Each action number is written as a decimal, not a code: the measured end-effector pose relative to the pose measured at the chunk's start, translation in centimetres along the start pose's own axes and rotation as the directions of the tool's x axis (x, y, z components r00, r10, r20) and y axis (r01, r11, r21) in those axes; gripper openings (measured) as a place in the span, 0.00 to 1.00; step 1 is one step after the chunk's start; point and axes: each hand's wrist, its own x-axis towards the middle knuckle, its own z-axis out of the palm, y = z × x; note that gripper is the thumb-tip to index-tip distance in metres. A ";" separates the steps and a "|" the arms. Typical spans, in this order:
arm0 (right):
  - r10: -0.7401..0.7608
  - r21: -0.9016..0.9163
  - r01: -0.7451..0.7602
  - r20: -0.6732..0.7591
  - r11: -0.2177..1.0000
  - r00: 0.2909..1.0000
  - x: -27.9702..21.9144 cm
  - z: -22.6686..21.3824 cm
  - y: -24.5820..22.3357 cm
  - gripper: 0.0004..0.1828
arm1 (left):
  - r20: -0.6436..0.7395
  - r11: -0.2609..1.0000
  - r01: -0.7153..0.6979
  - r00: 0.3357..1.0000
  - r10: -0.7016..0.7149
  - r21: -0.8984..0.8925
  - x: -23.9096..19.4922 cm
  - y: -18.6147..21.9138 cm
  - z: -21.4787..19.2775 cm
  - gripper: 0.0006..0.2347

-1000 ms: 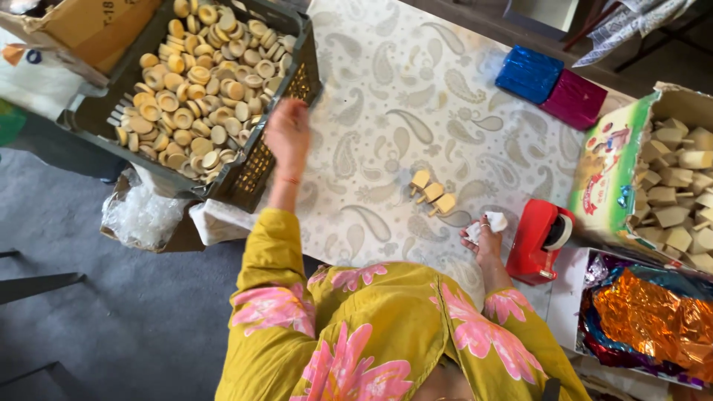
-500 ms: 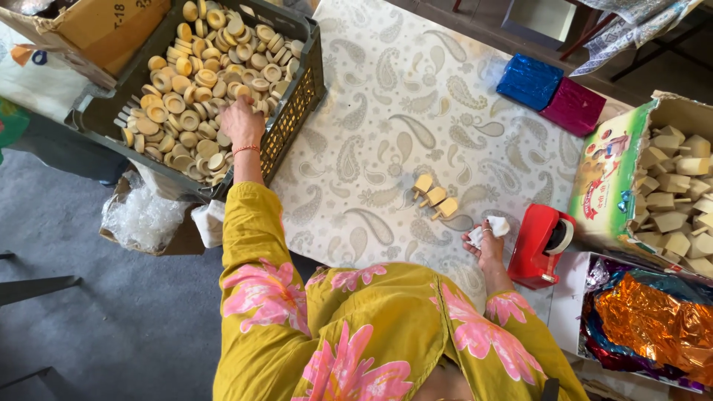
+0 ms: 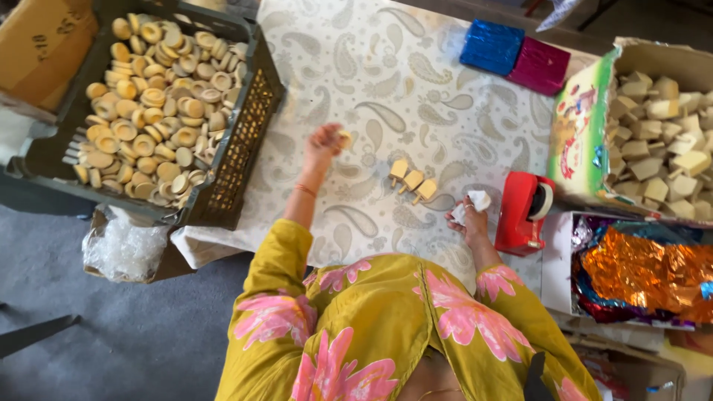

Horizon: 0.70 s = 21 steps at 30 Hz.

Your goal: The person is wrapping small items in blue foil and organizing them into boxes.

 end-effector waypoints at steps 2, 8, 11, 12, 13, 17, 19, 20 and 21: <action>-0.001 0.010 0.001 -0.002 1.000 1.000 -0.4 0.0 -0.2 0.23 | 0.056 1.000 0.024 0.998 -0.023 -0.016 0.4 -7.3 1.9 0.13; -0.026 0.020 0.025 0.013 0.999 1.000 -1.3 0.2 -0.6 0.21 | -0.075 0.863 0.460 0.887 -0.455 0.209 -2.6 -10.1 7.3 0.13; -0.033 0.002 0.033 0.025 0.999 0.999 -1.5 0.1 -0.8 0.21 | -0.174 0.855 0.466 0.884 -0.435 0.227 -2.6 -12.0 7.2 0.13; -0.033 -0.007 0.034 0.031 0.999 0.999 -1.4 0.2 -0.9 0.21 | -0.214 0.856 0.447 0.891 -0.401 0.258 -2.5 -12.2 7.0 0.13; -0.036 -0.009 0.036 0.034 0.999 0.999 -1.3 0.1 -0.8 0.21 | -0.215 0.858 0.445 0.892 -0.398 0.256 -2.7 -11.0 7.1 0.13; -0.030 -0.014 0.031 0.050 0.999 0.998 -1.0 -0.2 -0.4 0.21 | -0.239 0.785 0.326 0.943 -0.232 0.526 -3.0 -5.8 5.9 0.12; -0.029 -0.020 0.030 0.066 0.999 0.997 -0.6 0.1 -0.4 0.22 | -0.270 0.778 0.313 0.944 -0.190 0.545 -2.0 -2.5 3.9 0.11; -0.026 -0.027 0.027 0.059 0.999 0.998 -0.5 0.0 -0.2 0.22 | -0.236 0.804 0.114 0.971 0.034 0.584 -1.4 -0.8 2.5 0.09; -0.023 -0.033 0.025 0.051 0.999 0.998 -0.3 -0.1 0.0 0.22 | -0.192 0.781 -0.086 0.947 0.256 0.618 -0.9 1.0 1.1 0.08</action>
